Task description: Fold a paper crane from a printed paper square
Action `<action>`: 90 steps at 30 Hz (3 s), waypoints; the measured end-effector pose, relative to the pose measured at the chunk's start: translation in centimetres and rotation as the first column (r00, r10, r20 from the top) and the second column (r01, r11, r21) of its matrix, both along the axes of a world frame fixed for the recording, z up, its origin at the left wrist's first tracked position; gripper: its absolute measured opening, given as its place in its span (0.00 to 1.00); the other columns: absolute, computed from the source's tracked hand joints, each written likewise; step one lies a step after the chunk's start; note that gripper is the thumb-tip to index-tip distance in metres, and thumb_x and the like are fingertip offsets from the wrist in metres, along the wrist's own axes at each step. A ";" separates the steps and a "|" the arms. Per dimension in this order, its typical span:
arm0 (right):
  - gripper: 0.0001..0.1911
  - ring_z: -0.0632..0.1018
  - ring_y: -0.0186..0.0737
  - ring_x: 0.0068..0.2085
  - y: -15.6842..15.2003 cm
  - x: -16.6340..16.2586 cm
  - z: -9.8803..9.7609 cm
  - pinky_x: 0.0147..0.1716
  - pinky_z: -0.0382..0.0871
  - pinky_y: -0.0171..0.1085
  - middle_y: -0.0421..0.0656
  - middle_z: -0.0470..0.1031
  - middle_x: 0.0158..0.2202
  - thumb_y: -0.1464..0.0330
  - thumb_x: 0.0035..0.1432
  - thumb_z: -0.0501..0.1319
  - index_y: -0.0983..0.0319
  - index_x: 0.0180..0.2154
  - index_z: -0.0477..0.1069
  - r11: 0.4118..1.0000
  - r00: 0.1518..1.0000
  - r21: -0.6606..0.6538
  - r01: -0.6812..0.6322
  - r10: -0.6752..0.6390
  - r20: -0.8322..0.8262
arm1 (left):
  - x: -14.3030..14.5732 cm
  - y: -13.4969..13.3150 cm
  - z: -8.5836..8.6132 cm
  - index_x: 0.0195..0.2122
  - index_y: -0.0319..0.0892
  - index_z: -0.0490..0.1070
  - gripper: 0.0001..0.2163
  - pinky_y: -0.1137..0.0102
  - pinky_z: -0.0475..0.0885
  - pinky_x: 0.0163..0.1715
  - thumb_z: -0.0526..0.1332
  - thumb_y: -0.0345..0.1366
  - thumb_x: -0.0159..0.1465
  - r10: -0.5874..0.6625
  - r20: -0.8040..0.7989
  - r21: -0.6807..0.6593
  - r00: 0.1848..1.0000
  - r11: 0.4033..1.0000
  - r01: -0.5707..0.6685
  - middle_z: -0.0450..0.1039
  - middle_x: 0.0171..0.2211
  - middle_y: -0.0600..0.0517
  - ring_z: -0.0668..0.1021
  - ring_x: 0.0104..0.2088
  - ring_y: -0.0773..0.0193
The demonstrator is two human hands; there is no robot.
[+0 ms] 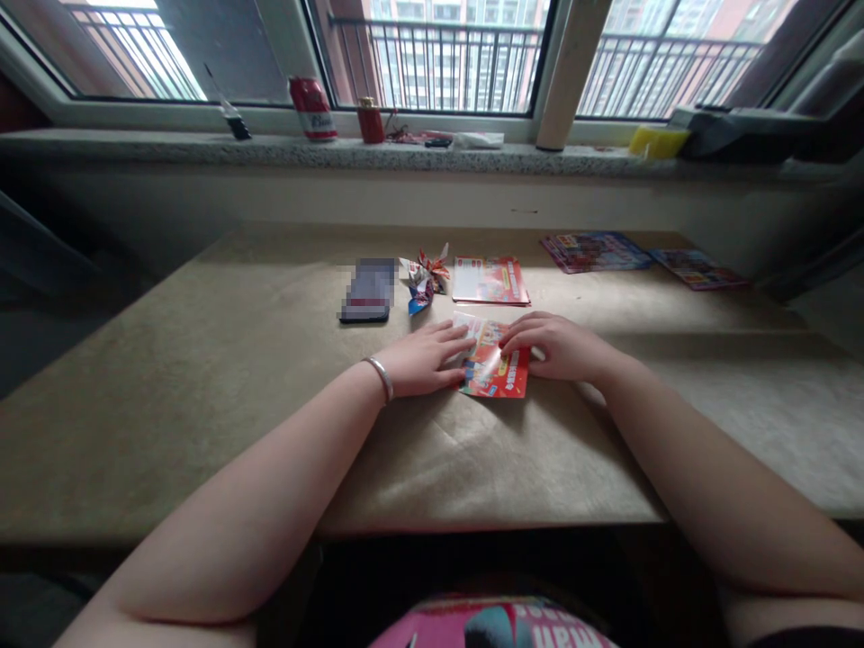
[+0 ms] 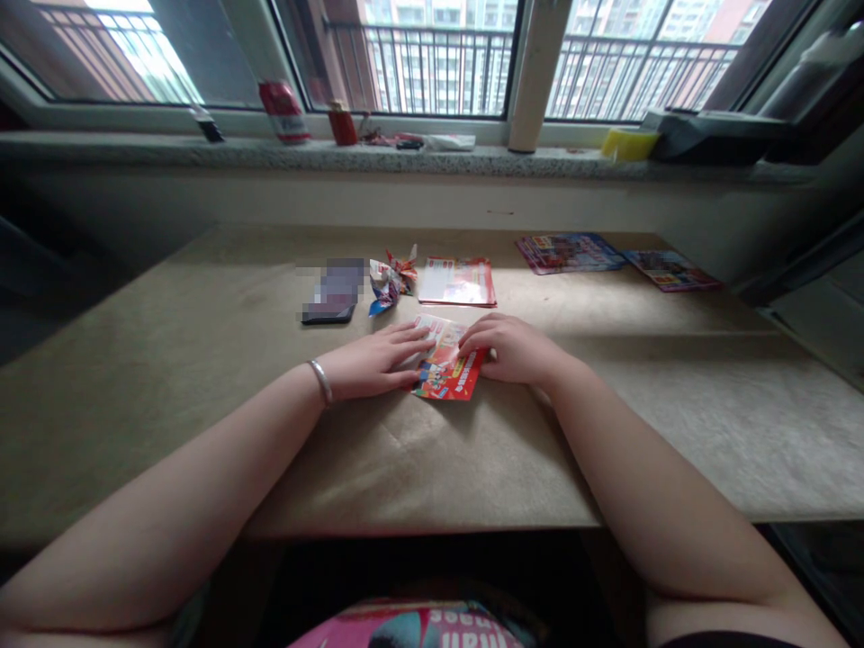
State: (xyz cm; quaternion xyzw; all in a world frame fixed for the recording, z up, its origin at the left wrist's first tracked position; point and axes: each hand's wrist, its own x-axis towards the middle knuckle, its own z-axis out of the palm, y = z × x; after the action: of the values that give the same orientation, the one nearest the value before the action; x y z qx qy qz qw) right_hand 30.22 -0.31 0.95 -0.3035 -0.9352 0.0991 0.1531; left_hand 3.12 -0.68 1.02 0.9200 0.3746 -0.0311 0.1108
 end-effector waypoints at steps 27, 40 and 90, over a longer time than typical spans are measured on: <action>0.14 0.76 0.40 0.38 -1.4 -0.6 1.5 0.40 0.68 0.37 0.44 0.80 0.35 0.60 0.61 0.58 0.60 0.36 0.79 0.928 1.000 -0.373 0.006 -0.013 -0.016 | -0.3 0.3 0.1 0.67 0.41 0.54 0.29 0.59 0.45 0.67 0.44 0.52 0.69 0.050 -0.002 -0.059 0.999 0.997 -0.050 0.48 0.69 0.50 0.50 0.68 0.49; 0.15 0.67 0.34 0.25 -1.8 -2.4 0.8 0.25 0.55 0.36 0.39 0.71 0.23 0.58 0.60 0.57 0.61 0.28 0.73 0.820 0.894 -0.362 0.443 -0.437 0.103 | 0.5 -0.5 0.7 0.69 0.34 0.38 0.39 0.63 0.49 0.66 0.45 0.57 0.66 0.140 0.139 -0.127 0.980 0.984 -0.123 0.50 0.68 0.43 0.54 0.68 0.54; 0.08 0.75 0.43 0.38 -1.4 -3.8 -1.3 0.34 0.65 0.39 0.46 0.76 0.39 0.64 0.60 0.58 0.60 0.34 0.73 0.803 0.802 0.063 0.593 -0.596 0.054 | 1.0 -2.6 1.5 0.51 0.42 0.72 0.17 0.61 0.70 0.49 0.56 0.40 0.63 0.167 0.008 0.188 0.986 0.968 -0.166 0.72 0.46 0.43 0.74 0.48 0.51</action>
State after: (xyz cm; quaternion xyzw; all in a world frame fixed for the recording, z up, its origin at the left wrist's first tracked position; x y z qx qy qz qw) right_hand 26.38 -1.72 -0.32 -0.5809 -0.7999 0.0153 0.1498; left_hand 4.13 -3.23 2.53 0.8916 0.4521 0.0101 0.0241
